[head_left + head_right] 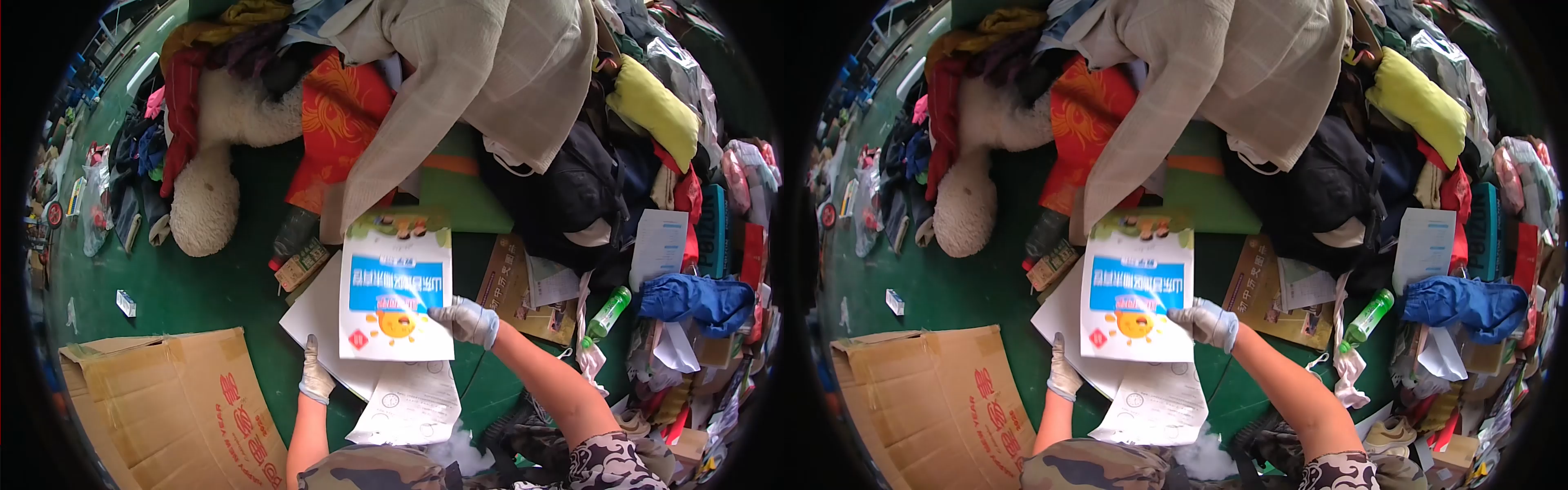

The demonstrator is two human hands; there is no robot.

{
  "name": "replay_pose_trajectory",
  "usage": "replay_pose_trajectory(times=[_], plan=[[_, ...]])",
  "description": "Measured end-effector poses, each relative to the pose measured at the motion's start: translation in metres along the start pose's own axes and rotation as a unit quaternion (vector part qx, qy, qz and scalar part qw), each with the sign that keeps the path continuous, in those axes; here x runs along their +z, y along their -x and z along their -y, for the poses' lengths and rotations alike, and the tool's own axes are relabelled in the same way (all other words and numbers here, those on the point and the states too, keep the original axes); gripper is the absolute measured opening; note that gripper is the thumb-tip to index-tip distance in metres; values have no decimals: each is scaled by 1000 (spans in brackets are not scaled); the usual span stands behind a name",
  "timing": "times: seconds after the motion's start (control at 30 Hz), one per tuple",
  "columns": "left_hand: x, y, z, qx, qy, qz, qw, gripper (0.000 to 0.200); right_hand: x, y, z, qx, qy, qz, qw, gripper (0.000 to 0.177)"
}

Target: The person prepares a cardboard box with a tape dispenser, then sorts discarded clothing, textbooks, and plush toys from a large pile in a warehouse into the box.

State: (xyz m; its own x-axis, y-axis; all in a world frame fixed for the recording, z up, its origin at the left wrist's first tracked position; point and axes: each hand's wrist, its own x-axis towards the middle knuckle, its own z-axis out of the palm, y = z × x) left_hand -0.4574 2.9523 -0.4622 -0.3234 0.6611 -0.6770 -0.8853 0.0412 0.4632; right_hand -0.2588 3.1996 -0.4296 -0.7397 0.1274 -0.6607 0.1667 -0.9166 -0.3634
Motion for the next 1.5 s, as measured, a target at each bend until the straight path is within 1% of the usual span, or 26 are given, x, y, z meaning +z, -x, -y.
replay_pose_trajectory(times=[0.03,0.1,0.17,0.2,0.27,0.33,0.37,0.4,0.43,0.47,0.5,0.57,0.67,0.73,0.83,0.9,0.97,1.03,1.1,1.17,1.27,1.3,1.37,1.43,1.47,1.5], plan=[[-4,1,-1,-30,30,24,999,85,-9,3,-11,55,114,-64,990,25],[-2,1,0,-22,56,67,996,86,-14,-1,-34,105,260,-21,960,36],[0,2,2,17,53,86,995,78,-2,-8,-42,175,510,41,841,48],[5,5,1,1,56,76,996,69,12,-8,-39,175,511,42,841,48],[-4,2,5,-8,25,23,999,52,36,-4,-24,201,622,-19,757,57],[-21,-14,16,-14,32,-70,997,35,21,-8,-4,89,460,-107,877,55],[-23,-15,17,-12,36,-71,997,35,2,-19,3,-123,458,-244,846,63],[-25,-16,19,-9,30,-65,997,35,1,-14,25,-213,293,-352,863,70],[-25,-17,19,-6,23,-58,998,35,-8,-13,50,-276,169,-469,822,72],[-18,-14,17,1,18,-69,997,34,-41,-26,70,-368,37,-513,774,60],[-11,-12,14,7,21,-70,997,34,-94,-39,88,-377,-125,-370,840,46],[-4,-8,11,20,-1,-87,996,35,-71,-30,119,-333,-163,-380,848,37],[-10,-10,12,14,5,-86,996,37,-67,-46,130,-287,-33,-390,874,37],[-10,-9,12,-10,4,-83,997,38,-32,-38,124,-367,136,-394,831,33],[-11,-9,10,-3,17,-62,998,38,-23,-20,98,-352,87,-192,912,28],[-19,-13,14,8,20,-42,999,39,7,10,71,-213,-68,-49,973,26],[-1,-5,4,-23,38,1,999,60,-3,16,35,-51,-97,-16,994,29],[14,3,-6,1,55,66,996,72,-12,6,-6,-7,50,-58,997,32],[2,0,-2,33,59,50,996,81,-8,-5,-31,24,293,-121,948,31],[-1,8,1,-1,117,95,989,71,4,-6,-35,45,343,-125,930,33],[-14,-2,22,-55,73,-44,995,43,25,-10,-25,121,615,-50,777,44],[12,5,18,14,-30,-71,997,35,31,-10,-23,117,618,-44,776,44],[33,10,13,21,-90,-147,985,30,48,-3,-10,146,755,-50,637,52],[48,22,2,46,-81,-135,986,28,18,14,2,86,624,-24,777,55],[55,30,-5,85,-110,-115,984,27,18,30,23,121,586,-32,800,52],[66,39,-15,126,-141,-93,978,27,8,44,36,94,504,-35,858,51]])
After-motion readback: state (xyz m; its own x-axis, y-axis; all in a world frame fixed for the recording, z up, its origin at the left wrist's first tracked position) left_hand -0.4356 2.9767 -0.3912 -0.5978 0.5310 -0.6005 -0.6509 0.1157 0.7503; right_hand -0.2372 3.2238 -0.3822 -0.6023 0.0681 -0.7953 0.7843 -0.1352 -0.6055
